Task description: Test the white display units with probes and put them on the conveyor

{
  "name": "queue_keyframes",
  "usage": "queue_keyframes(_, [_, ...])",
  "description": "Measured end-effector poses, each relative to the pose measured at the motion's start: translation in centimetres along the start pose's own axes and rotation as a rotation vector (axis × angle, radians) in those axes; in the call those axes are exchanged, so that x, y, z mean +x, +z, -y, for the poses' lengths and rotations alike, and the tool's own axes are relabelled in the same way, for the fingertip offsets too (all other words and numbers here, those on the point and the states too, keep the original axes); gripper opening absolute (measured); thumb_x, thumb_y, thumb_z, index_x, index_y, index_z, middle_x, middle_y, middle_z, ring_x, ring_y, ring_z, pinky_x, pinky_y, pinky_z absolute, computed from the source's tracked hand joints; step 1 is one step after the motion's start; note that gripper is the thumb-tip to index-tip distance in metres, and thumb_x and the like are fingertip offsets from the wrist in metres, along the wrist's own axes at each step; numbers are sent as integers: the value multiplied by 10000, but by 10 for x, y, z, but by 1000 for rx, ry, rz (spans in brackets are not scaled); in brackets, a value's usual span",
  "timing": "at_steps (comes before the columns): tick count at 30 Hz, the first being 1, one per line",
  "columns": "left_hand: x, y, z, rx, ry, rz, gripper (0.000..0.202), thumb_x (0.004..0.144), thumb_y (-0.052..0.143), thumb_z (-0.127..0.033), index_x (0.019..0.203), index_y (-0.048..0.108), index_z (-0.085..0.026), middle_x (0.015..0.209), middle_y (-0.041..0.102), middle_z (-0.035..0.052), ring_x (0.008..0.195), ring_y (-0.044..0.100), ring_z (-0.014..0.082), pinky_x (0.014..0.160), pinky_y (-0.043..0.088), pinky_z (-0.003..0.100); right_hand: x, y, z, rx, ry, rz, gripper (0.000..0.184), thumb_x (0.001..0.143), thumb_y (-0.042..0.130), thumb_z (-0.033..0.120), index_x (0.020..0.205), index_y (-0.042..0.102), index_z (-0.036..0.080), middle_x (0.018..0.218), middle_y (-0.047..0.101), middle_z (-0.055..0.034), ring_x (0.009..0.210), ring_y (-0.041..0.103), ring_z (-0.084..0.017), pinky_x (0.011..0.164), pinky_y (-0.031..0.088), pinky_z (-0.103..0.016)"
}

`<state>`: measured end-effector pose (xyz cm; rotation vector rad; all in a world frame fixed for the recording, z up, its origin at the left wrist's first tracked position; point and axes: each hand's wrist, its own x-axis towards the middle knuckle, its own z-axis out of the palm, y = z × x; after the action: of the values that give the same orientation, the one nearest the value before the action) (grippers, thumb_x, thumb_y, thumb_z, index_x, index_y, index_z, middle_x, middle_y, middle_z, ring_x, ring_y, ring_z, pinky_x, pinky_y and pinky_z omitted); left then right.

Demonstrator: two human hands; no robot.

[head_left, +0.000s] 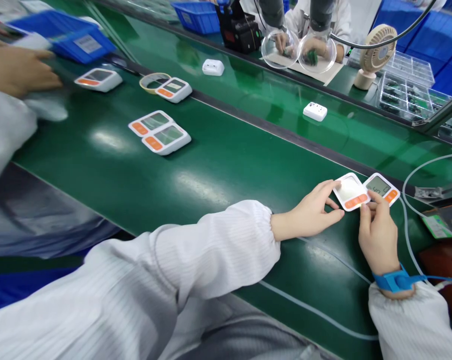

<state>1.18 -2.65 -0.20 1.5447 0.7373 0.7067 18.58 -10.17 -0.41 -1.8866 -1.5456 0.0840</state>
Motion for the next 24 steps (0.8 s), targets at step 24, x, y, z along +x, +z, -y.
queue_keyframes(24, [26,-58,-19,488,79,-67,416,895,598,-444,1200,636,-163,1044,694,76,744,635,167,739,525,331,-18,-6,35,2,-562,471,163,1019,605,335,1104,610,197,1077,630,-98,967,618,-269,796,555,-400])
